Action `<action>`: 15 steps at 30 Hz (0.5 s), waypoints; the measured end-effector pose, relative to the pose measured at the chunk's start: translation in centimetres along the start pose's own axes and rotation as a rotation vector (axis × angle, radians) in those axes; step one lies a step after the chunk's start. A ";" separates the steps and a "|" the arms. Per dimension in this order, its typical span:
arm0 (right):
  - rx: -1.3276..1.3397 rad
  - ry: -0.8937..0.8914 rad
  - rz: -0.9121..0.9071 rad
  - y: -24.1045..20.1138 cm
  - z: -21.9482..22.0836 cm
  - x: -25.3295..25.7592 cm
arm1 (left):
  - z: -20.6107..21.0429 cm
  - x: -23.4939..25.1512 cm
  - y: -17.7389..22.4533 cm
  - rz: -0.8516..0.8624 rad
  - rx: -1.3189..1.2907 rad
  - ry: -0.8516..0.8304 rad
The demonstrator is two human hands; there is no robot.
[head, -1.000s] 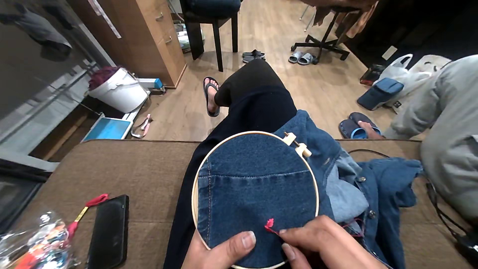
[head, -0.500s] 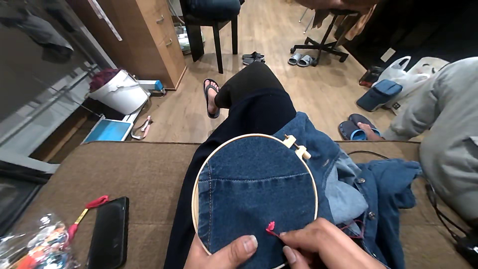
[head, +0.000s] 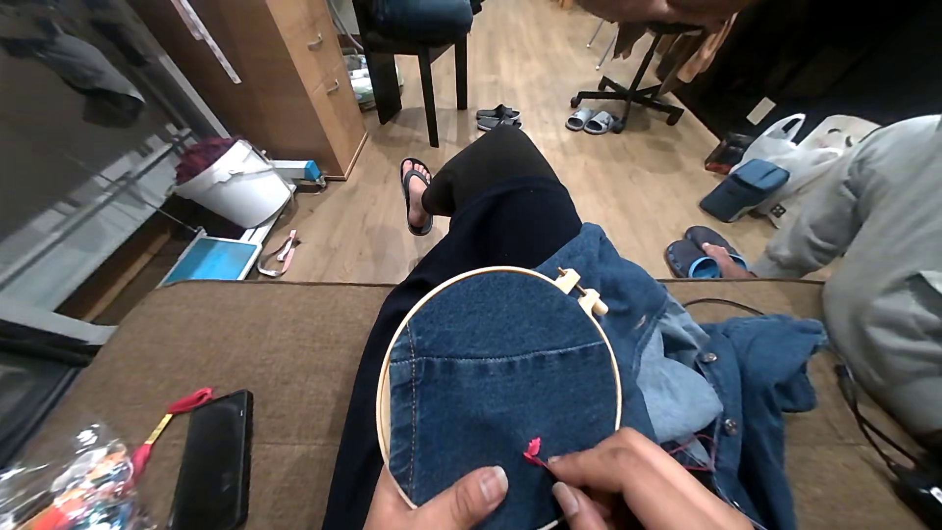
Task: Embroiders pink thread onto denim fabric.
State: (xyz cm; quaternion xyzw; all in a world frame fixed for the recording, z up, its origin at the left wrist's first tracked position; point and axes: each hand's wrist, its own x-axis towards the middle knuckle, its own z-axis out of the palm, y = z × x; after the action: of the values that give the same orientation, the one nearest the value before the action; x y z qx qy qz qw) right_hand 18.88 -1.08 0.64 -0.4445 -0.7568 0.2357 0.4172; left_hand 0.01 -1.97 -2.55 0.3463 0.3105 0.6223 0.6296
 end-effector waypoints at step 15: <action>-0.037 0.067 0.003 1.2 0.5 1.1 | -0.5 3.1 -1.1 -0.012 -0.070 -0.012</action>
State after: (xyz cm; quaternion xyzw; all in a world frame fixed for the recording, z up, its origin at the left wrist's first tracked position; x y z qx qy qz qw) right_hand 18.75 0.46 -0.03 -0.4610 -0.7459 0.2073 0.4338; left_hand 0.29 1.14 -3.63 0.3258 0.2867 0.6268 0.6472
